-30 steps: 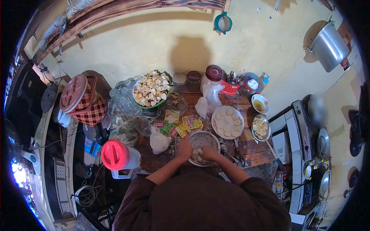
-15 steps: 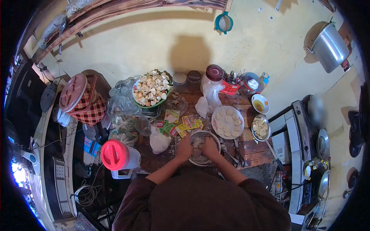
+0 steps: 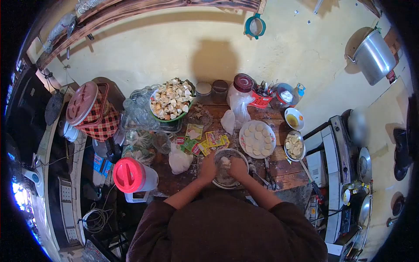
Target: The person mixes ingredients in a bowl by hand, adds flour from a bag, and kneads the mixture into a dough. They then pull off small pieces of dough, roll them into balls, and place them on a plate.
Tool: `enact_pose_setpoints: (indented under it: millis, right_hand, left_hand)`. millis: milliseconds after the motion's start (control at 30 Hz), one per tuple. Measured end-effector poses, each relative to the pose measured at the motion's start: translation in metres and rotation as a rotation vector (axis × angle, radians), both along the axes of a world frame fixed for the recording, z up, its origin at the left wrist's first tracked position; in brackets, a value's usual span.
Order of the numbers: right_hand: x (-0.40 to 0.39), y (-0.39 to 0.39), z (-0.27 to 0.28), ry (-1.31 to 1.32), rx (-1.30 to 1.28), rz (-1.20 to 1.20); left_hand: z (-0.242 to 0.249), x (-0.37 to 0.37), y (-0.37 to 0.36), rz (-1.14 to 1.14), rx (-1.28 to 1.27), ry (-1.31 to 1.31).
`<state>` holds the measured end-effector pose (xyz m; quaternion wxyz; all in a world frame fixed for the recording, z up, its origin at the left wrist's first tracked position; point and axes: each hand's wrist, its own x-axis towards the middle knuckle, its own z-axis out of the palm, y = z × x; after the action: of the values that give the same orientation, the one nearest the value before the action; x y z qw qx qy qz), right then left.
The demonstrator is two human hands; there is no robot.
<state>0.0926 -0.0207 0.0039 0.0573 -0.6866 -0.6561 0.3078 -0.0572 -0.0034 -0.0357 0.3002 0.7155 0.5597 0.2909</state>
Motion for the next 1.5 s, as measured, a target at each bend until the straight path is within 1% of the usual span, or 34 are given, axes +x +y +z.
enact_pose_setpoints:
  millis: [67, 100, 167, 200, 267, 300, 367, 400, 467, 500, 567, 600, 667, 700, 767, 800, 867, 900, 967, 1000, 1033, 1067, 1100, 1167, 1200, 1267, 1300, 1333, 1367, 1400, 1467, 1500]
  right_hand:
    - [0.000, -0.005, -0.021, -0.010, 0.281, -0.082]
    - [-0.003, -0.010, -0.026, -0.009, 0.280, -0.081]
    - [-0.006, -0.019, -0.036, 0.150, 0.247, 0.012]
    - [-0.007, -0.019, -0.033, 0.148, 0.245, 0.011]
    - [-0.008, -0.020, -0.026, -0.143, -0.111, 0.285]
    - [-0.008, -0.019, -0.028, -0.143, -0.111, 0.285]
    - [-0.008, -0.013, -0.033, -0.167, -0.165, 0.279]
    - [-0.012, -0.010, -0.028, -0.166, -0.167, 0.282]
    - [-0.018, -0.005, -0.018, -0.188, -0.115, 0.257]
    - [-0.016, -0.004, -0.026, -0.188, -0.116, 0.255]
    - [-0.014, 0.003, -0.046, -0.232, -0.109, 0.309]
    - [-0.015, 0.007, -0.041, -0.231, -0.104, 0.308]
    - [-0.010, 0.021, -0.030, -0.259, -0.283, 0.455]
    - [-0.002, 0.030, -0.028, -0.258, -0.279, 0.456]
    - [0.016, 0.052, -0.025, 0.042, -0.513, 0.459]
    - [0.014, 0.061, -0.014, 0.040, -0.510, 0.466]
    - [0.010, 0.068, 0.008, -0.030, -0.281, 0.712]
    - [0.007, 0.065, -0.001, -0.029, -0.285, 0.713]
    - [-0.003, 0.053, -0.046, 0.017, -0.284, 0.524]
    - [-0.005, 0.047, -0.080, 0.019, -0.280, 0.526]
    - [-0.008, 0.040, -0.119, -0.049, -0.193, 0.592]
    - [-0.009, 0.038, -0.137, -0.120, -0.104, 0.657]
    - [-0.011, 0.040, -0.134, -0.121, -0.106, 0.658]
    - [-0.014, 0.041, -0.116, -0.206, -0.142, 0.802]
    - [-0.010, 0.041, -0.101, -0.208, -0.140, 0.799]
    - [-0.007, 0.041, -0.062, 0.087, -0.547, 0.461]
    - [-0.007, 0.045, -0.035, 0.086, -0.544, 0.466]
    - [-0.007, 0.047, -0.006, 0.050, -0.388, 0.513]
    - [-0.007, 0.047, 0.006, 0.014, -0.235, 0.556]
    - [-0.005, 0.046, -0.003, 0.015, -0.242, 0.558]
    - [-0.004, 0.044, -0.028, -0.105, 0.061, 0.399]
    - [-0.007, 0.038, -0.029, -0.105, 0.061, 0.399]
  left_hand:
    - [0.016, 0.000, 0.001, -0.016, -0.121, -0.098]
    - [0.013, 0.000, 0.002, -0.014, -0.122, -0.098]
    - [0.003, 0.002, 0.003, 0.019, -0.175, -0.023]
    - [-0.003, 0.002, 0.003, 0.018, -0.177, -0.025]
    - [-0.014, 0.001, 0.002, 0.015, -0.018, -0.041]
    - [-0.010, 0.002, 0.002, 0.015, -0.018, -0.040]
    - [0.000, 0.004, 0.001, 0.041, -0.097, -0.008]
    - [-0.006, 0.003, 0.003, 0.044, -0.100, -0.007]
    - [-0.021, 0.003, 0.006, 0.018, 0.026, -0.063]
    - [-0.024, 0.004, 0.006, 0.015, 0.025, -0.063]
    - [-0.025, 0.003, 0.008, 0.017, -0.075, -0.029]
    - [-0.023, 0.003, 0.009, 0.017, -0.071, -0.027]
    - [-0.021, 0.003, 0.010, 0.029, -0.198, -0.016]
    - [-0.018, 0.003, 0.008, 0.030, -0.194, -0.015]
    - [-0.008, 0.000, 0.003, -0.005, -0.115, -0.093]
    - [-0.003, -0.001, 0.005, 0.001, -0.111, -0.093]
    - [0.003, 0.000, 0.006, -0.020, -0.225, -0.045]
    - [-0.006, 0.000, 0.006, -0.019, -0.229, -0.045]
    - [-0.031, -0.001, 0.010, -0.027, 0.042, -0.143]
    - [-0.029, -0.002, 0.010, -0.026, 0.045, -0.139]
    - [-0.026, -0.003, 0.009, -0.033, -0.062, -0.150]
    - [-0.023, -0.002, 0.009, -0.040, -0.167, -0.163]
    - [-0.017, -0.002, 0.008, -0.039, -0.169, -0.165]
    - [-0.006, -0.001, 0.006, -0.028, -0.174, -0.153]
    - [-0.005, 0.000, 0.006, -0.031, -0.171, -0.154]
    - [-0.004, -0.002, 0.009, -0.024, -0.237, -0.162]
    - [-0.006, -0.003, 0.009, -0.019, -0.234, -0.162]
    - [-0.010, -0.004, 0.007, -0.018, -0.163, -0.146]
    - [-0.014, -0.004, 0.005, -0.017, -0.097, -0.130]
    - [-0.018, -0.004, 0.005, -0.014, -0.104, -0.131]
    - [-0.024, -0.004, 0.008, -0.025, -0.134, -0.112]
    - [-0.023, -0.003, 0.008, -0.026, -0.133, -0.112]
